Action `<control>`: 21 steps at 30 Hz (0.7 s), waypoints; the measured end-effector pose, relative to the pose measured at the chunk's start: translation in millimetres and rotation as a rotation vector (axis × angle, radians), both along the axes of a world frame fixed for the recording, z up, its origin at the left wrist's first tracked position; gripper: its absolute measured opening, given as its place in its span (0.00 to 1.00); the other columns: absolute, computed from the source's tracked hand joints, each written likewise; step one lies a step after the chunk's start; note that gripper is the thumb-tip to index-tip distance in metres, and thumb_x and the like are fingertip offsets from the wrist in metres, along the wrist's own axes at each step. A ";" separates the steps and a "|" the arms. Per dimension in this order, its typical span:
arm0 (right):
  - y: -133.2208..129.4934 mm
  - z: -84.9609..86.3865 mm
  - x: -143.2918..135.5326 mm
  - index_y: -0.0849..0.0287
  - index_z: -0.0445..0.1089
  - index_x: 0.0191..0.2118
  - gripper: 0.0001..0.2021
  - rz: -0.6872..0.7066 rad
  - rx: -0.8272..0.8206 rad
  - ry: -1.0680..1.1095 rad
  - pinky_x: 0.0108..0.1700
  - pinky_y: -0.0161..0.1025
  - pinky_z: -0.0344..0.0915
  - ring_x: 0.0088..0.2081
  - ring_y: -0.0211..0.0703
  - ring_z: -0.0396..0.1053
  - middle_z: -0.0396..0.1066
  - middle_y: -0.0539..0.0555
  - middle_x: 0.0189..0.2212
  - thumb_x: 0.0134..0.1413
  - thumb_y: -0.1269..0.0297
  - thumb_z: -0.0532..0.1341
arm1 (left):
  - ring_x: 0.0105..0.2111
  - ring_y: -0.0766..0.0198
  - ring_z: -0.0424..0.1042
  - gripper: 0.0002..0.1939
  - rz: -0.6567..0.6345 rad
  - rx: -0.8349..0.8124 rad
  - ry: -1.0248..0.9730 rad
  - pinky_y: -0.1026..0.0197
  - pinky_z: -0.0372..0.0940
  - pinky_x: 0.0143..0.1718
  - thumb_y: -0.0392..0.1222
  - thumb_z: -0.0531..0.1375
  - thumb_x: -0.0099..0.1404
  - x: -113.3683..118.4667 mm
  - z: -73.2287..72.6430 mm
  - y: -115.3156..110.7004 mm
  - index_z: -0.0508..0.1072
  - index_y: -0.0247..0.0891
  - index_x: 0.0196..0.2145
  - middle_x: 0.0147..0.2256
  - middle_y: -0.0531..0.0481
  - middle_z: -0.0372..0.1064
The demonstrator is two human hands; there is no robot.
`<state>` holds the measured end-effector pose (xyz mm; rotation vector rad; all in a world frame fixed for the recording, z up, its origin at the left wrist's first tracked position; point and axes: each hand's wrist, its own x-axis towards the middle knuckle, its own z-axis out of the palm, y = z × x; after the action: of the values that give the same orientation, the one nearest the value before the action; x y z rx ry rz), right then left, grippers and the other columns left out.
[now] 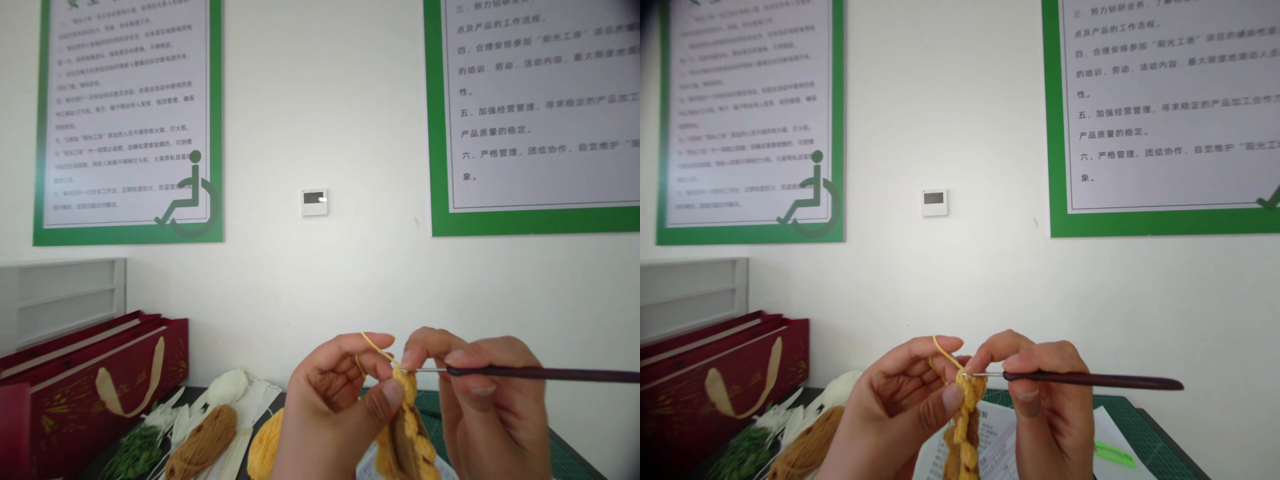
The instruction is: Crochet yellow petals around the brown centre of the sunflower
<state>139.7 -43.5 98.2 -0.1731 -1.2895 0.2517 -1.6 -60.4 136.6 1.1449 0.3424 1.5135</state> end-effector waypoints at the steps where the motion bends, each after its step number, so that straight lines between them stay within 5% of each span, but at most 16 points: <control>1: 0.5 -0.7 -0.4 0.48 0.71 0.46 0.04 0.007 -0.004 0.002 0.44 0.45 0.70 0.42 0.47 0.78 0.75 0.51 0.35 0.72 0.59 0.59 | 0.28 0.68 0.72 0.15 -0.003 -0.001 0.000 0.68 0.67 0.32 0.32 0.79 0.46 0.1 0.1 -0.2 0.87 0.40 0.34 0.25 0.52 0.76; 21: 9.1 -0.4 -8.1 0.45 0.66 0.45 0.07 0.435 -0.134 0.004 0.41 0.48 0.74 0.37 0.46 0.77 0.76 0.50 0.36 0.73 0.53 0.53 | 0.28 0.71 0.72 0.15 -0.053 0.004 0.000 0.71 0.65 0.30 0.34 0.80 0.46 -0.7 2.8 -0.8 0.87 0.39 0.33 0.25 0.52 0.77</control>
<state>131.6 -34.4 97.8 -0.0031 -1.2972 0.7102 -2.4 -61.2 139.4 1.1487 0.3067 1.4689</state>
